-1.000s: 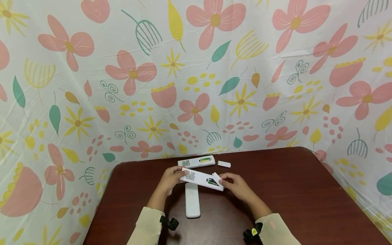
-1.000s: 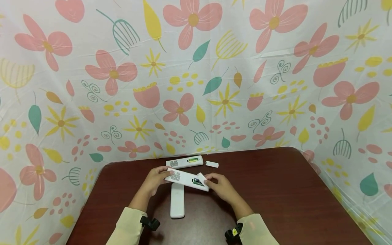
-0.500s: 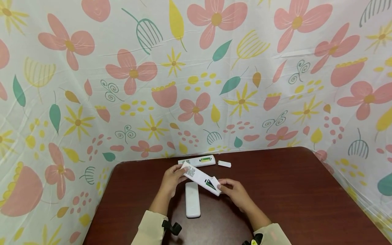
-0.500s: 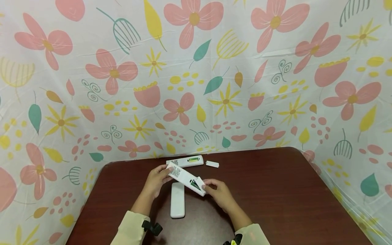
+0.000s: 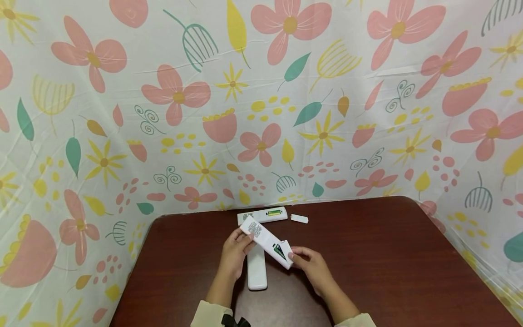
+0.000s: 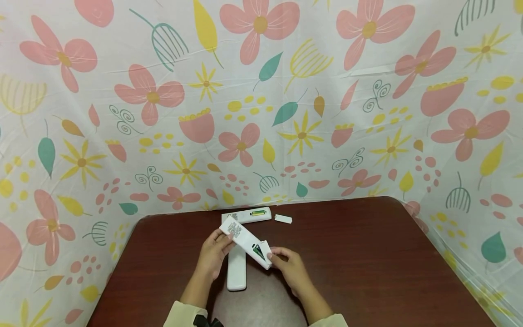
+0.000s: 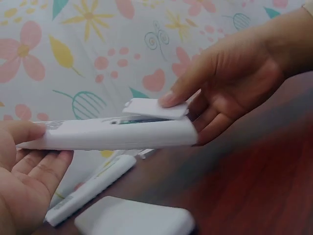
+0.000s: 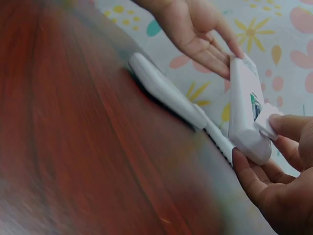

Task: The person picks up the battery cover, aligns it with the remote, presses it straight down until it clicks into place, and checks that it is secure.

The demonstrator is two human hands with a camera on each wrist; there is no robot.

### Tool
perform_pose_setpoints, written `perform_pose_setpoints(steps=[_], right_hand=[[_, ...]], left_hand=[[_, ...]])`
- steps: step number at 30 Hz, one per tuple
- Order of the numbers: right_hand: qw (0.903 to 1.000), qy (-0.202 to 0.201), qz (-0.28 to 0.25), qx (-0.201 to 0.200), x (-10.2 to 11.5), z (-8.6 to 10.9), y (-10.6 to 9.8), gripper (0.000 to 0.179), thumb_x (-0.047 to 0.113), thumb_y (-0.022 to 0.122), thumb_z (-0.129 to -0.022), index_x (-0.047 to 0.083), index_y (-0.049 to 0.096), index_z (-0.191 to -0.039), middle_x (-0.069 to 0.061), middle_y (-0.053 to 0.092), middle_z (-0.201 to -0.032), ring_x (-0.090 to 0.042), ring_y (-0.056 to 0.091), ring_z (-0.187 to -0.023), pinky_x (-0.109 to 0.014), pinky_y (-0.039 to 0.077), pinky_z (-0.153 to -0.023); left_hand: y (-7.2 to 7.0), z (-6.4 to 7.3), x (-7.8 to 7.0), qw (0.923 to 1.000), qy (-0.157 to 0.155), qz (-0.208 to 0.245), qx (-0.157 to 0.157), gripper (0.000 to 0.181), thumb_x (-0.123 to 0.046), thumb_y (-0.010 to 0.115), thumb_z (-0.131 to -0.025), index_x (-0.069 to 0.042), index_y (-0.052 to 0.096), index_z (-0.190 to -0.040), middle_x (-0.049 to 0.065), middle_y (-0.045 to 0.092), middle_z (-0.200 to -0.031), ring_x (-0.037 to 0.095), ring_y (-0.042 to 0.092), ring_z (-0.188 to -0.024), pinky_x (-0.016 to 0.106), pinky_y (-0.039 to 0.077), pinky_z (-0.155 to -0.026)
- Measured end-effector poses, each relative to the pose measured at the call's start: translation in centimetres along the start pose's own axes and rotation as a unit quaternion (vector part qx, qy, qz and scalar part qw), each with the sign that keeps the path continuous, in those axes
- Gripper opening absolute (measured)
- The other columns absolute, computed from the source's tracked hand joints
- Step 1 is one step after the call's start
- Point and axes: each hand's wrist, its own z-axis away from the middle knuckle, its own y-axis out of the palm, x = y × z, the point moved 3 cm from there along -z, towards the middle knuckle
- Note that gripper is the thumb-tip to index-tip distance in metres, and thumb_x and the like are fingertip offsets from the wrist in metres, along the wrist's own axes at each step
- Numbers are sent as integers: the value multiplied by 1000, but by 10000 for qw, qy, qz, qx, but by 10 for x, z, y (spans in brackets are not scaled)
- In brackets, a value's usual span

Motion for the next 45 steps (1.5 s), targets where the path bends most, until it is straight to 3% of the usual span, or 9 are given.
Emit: perform_pose_setpoints(steps=[9,17,22,26,34,38,45], right_hand=[[9995,108,-302,-39,-7,10,7,26,12,74,-91,-6,71,-109,-19,65,-123,-16,68,-94,-29,60,-81],[9982,71,-577,124,-4,18,13,28,9,72,-91,-10,68,-112,-17,64,-122,-15,70,-92,-30,60,-80],[9968,39,-719,345,-1,22,15,33,9,73,-91,-13,66,-114,-16,65,-119,-15,70,-89,-32,61,-81],[9977,26,-551,395,1,24,15,33,11,73,-91,-13,66,-113,-16,67,-115,-14,68,-90,-32,60,-82],[9989,-284,47,380,8,25,13,16,14,76,-89,0,74,-95,-10,65,-117,-14,57,-110,-21,50,-89],[9985,-377,81,398,12,25,13,16,13,75,-89,-1,73,-95,-8,64,-109,-13,58,-103,-21,50,-86],[9989,-169,-75,439,17,23,15,23,11,75,-89,-6,70,-104,-2,64,-91,-11,59,-82,-25,52,-75]], left_hand=[[10,18,19,9997,34,226,102,54,-3,63,-97,13,42,-143,4,70,-112,11,69,-99,30,58,-92],[18,28,30,9996,-92,134,245,63,-5,64,-96,7,35,-152,14,64,-131,9,68,-99,27,58,-86],[22,33,30,9996,-20,134,241,59,-5,63,-97,2,39,-150,9,65,-130,8,67,-99,26,57,-85],[23,36,30,9999,32,62,157,51,-6,63,-98,2,43,-144,5,68,-123,7,66,-96,27,55,-85],[20,35,30,9999,30,99,33,49,-8,61,-99,2,45,-144,4,69,-120,7,65,-96,26,52,-84],[21,37,29,9999,12,135,67,51,-10,59,-101,4,42,-147,5,70,-121,7,66,-96,26,53,-84],[21,39,32,9996,-32,161,214,54,-12,57,-102,7,38,-150,13,67,-131,9,68,-94,26,54,-83]])
